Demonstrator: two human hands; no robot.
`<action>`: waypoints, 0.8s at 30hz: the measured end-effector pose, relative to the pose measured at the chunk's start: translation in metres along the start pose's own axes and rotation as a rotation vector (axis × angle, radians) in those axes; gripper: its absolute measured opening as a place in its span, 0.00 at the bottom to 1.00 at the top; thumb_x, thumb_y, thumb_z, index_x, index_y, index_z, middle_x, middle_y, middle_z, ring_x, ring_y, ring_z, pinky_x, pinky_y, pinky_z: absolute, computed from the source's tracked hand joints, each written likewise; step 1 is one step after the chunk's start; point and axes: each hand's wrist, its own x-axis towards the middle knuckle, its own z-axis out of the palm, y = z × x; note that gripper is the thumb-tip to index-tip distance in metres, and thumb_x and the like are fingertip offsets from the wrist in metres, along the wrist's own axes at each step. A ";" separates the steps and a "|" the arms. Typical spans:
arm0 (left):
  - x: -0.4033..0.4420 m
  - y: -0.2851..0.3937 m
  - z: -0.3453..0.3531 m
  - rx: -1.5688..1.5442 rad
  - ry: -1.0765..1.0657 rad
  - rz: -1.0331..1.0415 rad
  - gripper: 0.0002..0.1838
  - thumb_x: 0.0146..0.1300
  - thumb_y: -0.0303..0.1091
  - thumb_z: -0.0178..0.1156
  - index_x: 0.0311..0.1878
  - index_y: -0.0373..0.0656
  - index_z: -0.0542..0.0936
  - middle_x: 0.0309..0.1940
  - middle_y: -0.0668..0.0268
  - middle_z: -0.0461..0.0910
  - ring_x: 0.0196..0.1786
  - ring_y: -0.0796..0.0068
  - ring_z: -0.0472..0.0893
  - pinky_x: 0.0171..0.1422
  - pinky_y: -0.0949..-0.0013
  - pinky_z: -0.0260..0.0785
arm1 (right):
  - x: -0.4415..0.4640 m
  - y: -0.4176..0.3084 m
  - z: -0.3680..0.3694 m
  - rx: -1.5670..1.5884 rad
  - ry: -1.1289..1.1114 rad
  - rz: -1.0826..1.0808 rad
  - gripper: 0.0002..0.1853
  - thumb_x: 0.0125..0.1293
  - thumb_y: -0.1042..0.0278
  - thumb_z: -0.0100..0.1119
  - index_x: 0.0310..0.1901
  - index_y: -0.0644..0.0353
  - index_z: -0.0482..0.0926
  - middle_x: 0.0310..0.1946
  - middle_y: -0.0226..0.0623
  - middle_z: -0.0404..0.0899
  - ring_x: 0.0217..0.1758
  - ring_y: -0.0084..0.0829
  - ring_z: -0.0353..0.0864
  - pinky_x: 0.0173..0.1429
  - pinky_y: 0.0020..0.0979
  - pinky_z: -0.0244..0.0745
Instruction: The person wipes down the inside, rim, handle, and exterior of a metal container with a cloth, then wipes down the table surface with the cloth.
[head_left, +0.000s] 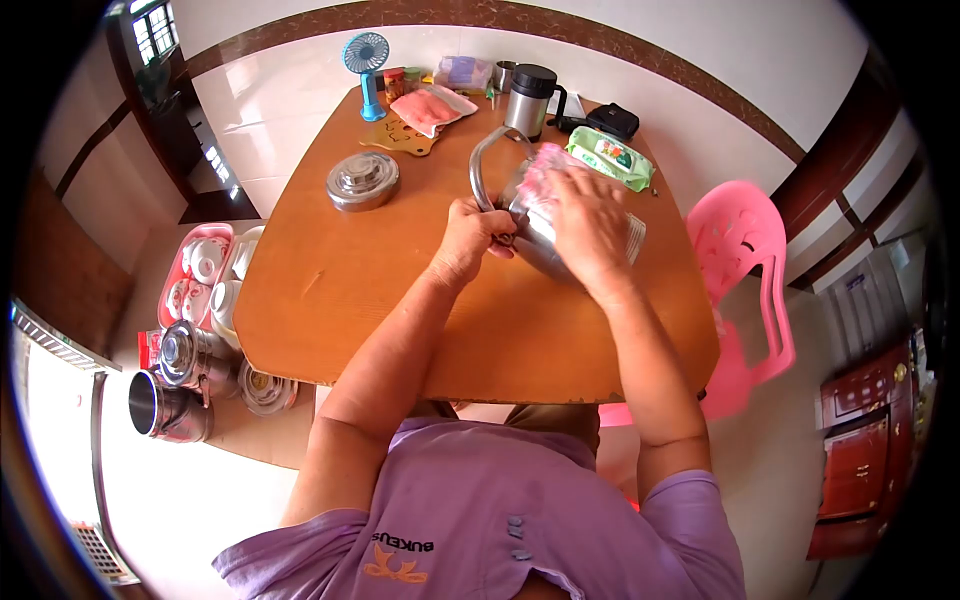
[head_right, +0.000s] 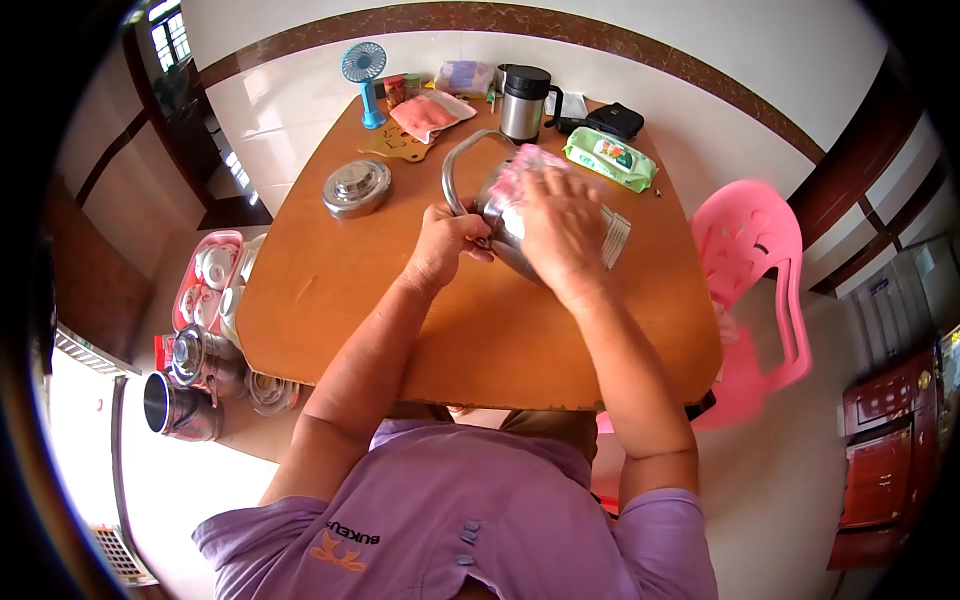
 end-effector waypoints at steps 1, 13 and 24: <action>-0.001 -0.003 0.002 0.007 0.020 0.010 0.09 0.53 0.25 0.59 0.35 0.30 0.82 0.30 0.59 0.84 0.29 0.67 0.83 0.34 0.66 0.82 | 0.003 -0.009 0.007 -0.015 0.073 -0.065 0.18 0.65 0.66 0.59 0.56 0.57 0.80 0.57 0.41 0.80 0.63 0.43 0.76 0.64 0.47 0.66; -0.018 0.033 0.010 -0.058 0.093 0.479 0.16 0.61 0.24 0.62 0.54 0.36 0.78 0.41 0.63 0.84 0.44 0.73 0.82 0.51 0.68 0.76 | 0.038 -0.058 -0.035 1.288 0.233 0.052 0.13 0.64 0.83 0.59 0.48 0.62 0.84 0.52 0.35 0.82 0.55 0.30 0.81 0.58 0.31 0.78; -0.042 0.047 0.012 0.435 -0.125 0.596 0.12 0.56 0.25 0.66 0.43 0.37 0.77 0.32 0.66 0.79 0.36 0.74 0.76 0.45 0.69 0.72 | 0.080 -0.006 -0.078 0.542 0.334 -0.401 0.11 0.64 0.75 0.57 0.48 0.61 0.82 0.49 0.39 0.82 0.55 0.43 0.79 0.60 0.41 0.71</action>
